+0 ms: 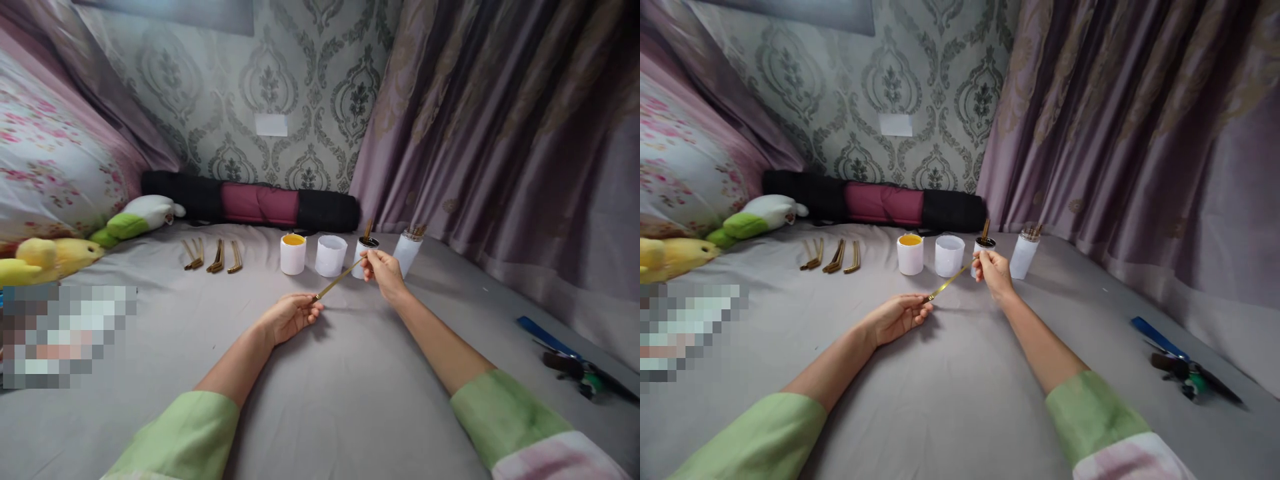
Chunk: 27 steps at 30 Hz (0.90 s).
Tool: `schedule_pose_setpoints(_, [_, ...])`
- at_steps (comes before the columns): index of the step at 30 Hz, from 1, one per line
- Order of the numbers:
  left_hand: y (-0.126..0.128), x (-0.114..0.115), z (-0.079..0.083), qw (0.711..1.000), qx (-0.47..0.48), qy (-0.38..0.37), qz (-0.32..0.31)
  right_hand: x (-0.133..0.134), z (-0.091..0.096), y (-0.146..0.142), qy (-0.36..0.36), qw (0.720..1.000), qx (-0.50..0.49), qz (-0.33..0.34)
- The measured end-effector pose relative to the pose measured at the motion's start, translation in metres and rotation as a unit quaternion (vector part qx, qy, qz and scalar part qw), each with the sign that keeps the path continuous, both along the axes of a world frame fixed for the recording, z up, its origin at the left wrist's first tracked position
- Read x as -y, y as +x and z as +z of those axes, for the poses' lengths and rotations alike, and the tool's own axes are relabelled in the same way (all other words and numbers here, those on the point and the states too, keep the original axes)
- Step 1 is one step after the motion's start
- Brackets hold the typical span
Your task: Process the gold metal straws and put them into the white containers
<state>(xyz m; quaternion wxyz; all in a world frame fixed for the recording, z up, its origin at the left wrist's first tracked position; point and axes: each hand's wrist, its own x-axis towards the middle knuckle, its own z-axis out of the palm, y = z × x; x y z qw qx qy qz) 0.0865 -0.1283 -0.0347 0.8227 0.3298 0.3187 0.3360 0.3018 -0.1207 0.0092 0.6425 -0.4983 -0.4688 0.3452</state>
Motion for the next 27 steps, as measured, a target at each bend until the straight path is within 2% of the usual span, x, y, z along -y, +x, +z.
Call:
schedule_pose_setpoints(7, [-0.001,0.0,0.001,1.0,0.003,-0.002,0.002,0.005,0.01,0.0,-0.03,1.0,0.006,0.008])
schedule_pose_setpoints(16, [-0.006,-0.003,0.002,1.0,0.004,-0.009,0.011,0.005,0.026,0.011,-0.044,0.998,0.026,-0.038])
schedule_pose_setpoints(27, [-0.014,-0.013,0.001,0.997,0.055,-0.045,0.027,-0.005,0.084,0.042,-0.008,0.988,0.075,-0.131])
